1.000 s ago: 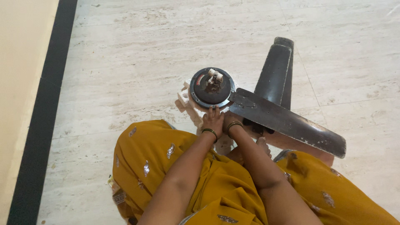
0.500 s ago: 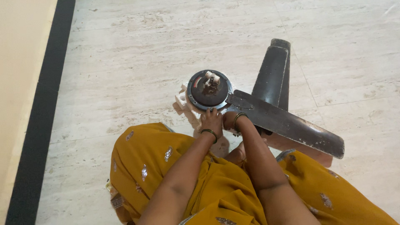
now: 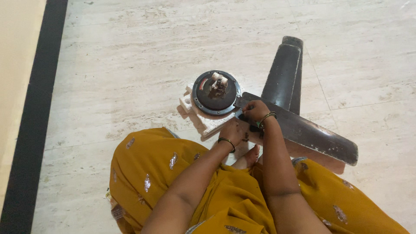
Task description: The person sits on the floor and uses a screwdriver to loosen and remove screws from the central hub of a ceiling fan. They detach one fan blade and place it aside, then continue to work on the remaining blades and the motor housing.
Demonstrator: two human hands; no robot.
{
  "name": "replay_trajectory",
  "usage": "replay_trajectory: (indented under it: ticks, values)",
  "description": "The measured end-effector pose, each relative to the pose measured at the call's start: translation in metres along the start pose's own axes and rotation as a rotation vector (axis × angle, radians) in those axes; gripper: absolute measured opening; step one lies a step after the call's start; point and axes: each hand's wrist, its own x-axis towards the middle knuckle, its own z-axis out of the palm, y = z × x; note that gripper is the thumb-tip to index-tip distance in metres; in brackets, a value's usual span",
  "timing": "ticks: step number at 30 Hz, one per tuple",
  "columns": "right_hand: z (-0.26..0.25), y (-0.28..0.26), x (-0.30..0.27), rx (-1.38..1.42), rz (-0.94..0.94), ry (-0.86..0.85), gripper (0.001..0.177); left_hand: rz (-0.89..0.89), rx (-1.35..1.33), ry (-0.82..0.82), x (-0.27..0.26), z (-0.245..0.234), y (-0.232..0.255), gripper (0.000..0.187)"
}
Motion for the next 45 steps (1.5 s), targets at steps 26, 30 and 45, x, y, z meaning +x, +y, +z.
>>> replay_trajectory:
  ticks: [26, 30, 45]
  values:
    - [0.041, -0.009, 0.027, 0.011, -0.145, 0.328, 0.016, 0.035, -0.404, -0.034, 0.009, 0.016, 0.006, 0.021]
    - [0.042, -0.009, 0.032, -0.011, -0.115, 0.316, 0.017, -0.081, -0.453, -0.126, 0.006, 0.004, 0.014, 0.022]
    - [0.040, -0.018, 0.052, -0.185, -0.069, 0.186, 0.018, -0.225, -0.645, -0.248, 0.015, 0.021, 0.001, 0.044]
